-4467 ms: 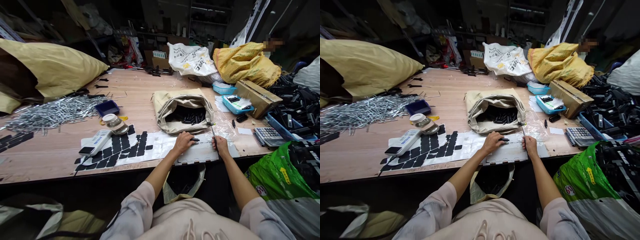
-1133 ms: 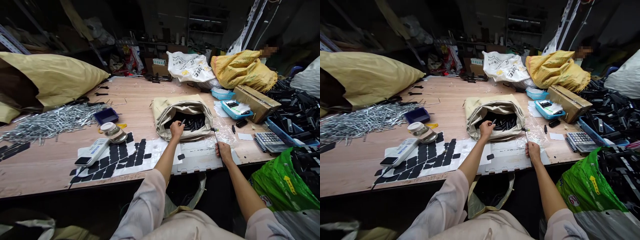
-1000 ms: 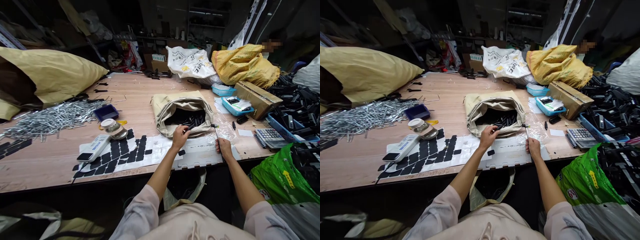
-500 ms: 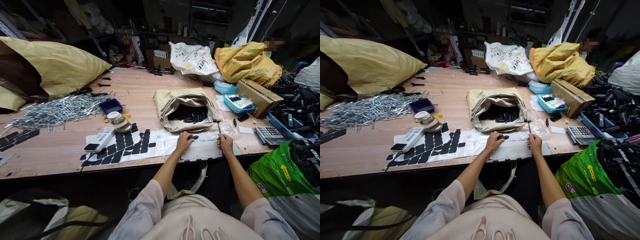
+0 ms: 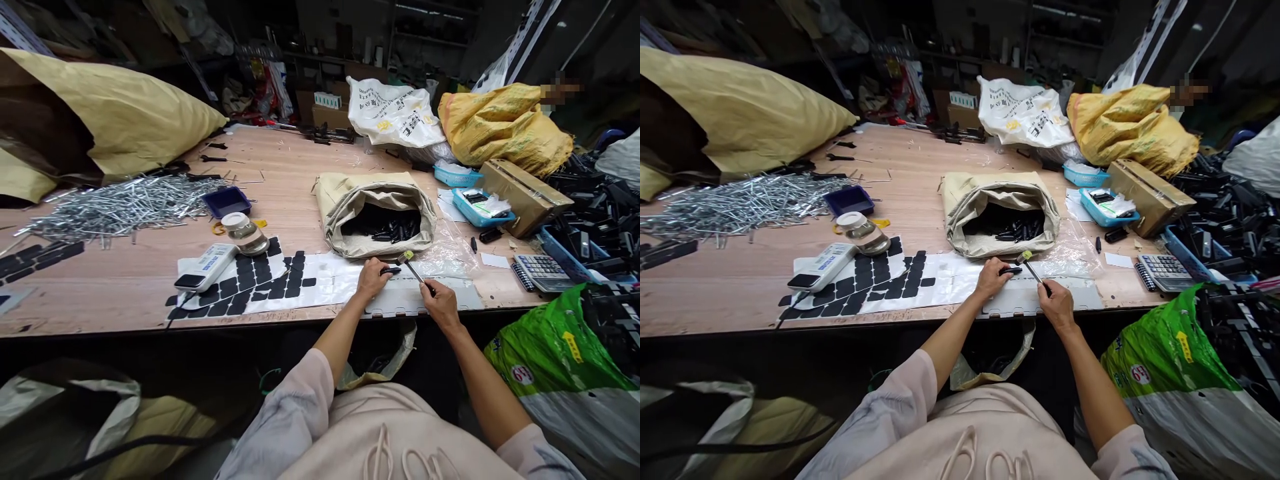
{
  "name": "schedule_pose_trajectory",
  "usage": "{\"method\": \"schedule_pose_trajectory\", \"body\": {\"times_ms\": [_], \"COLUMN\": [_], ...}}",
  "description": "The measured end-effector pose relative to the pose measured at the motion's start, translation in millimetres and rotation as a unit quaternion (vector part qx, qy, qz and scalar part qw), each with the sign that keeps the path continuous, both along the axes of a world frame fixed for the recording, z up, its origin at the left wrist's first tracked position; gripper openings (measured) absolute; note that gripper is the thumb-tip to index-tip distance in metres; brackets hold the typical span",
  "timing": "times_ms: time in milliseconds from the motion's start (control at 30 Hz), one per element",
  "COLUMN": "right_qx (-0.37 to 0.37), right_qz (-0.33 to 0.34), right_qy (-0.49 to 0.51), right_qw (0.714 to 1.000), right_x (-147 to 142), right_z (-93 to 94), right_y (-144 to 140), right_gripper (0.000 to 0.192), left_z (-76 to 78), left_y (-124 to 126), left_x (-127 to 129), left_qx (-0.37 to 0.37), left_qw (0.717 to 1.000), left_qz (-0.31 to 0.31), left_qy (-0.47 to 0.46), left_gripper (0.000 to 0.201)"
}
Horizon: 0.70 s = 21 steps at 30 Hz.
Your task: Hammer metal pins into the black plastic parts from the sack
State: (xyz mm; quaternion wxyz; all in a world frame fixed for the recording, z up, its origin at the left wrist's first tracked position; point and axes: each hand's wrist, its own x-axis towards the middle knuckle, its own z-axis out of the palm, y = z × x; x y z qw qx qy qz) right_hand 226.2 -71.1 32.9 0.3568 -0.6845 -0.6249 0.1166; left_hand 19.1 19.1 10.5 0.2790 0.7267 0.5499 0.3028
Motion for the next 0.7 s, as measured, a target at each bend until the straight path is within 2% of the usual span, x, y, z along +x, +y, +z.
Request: {"method": "schedule_pose_trajectory", "body": {"times_ms": [133, 333, 467, 600, 700], "right_qx": [-0.010, 0.033, -0.002, -0.019, -0.033], "right_qz": [0.004, 0.036, 0.038, -0.002, -0.052], "right_qy": [-0.019, -0.002, -0.001, 0.099, 0.249], "right_qw": [1.000, 0.999, 0.999, 0.995, 0.967], "right_x": [-1.9, -10.8, -13.0, 1.4, 19.8], "right_z": [-0.2, 0.1, -2.2, -1.2, -1.8], "right_y": [-1.8, -0.8, 3.2, 12.6, 24.4], "right_gripper": [0.031, 0.033, 0.031, 0.032, 0.036], "left_z": [0.9, 1.1, 1.1, 1.1, 1.0], "left_y": [-0.1, -0.1, -0.2, -0.6, -1.6], "left_x": [0.0, -0.2, -0.6, -1.3, -1.9], "left_qx": [-0.008, -0.005, -0.014, -0.011, -0.009], "left_qw": [1.000, 1.000, 1.000, 1.000, 1.000], "left_qz": [0.002, 0.000, 0.002, -0.005, -0.001], "left_qy": [0.002, -0.005, -0.010, -0.017, -0.018], "left_gripper": [0.014, 0.010, 0.014, 0.012, 0.012]}}
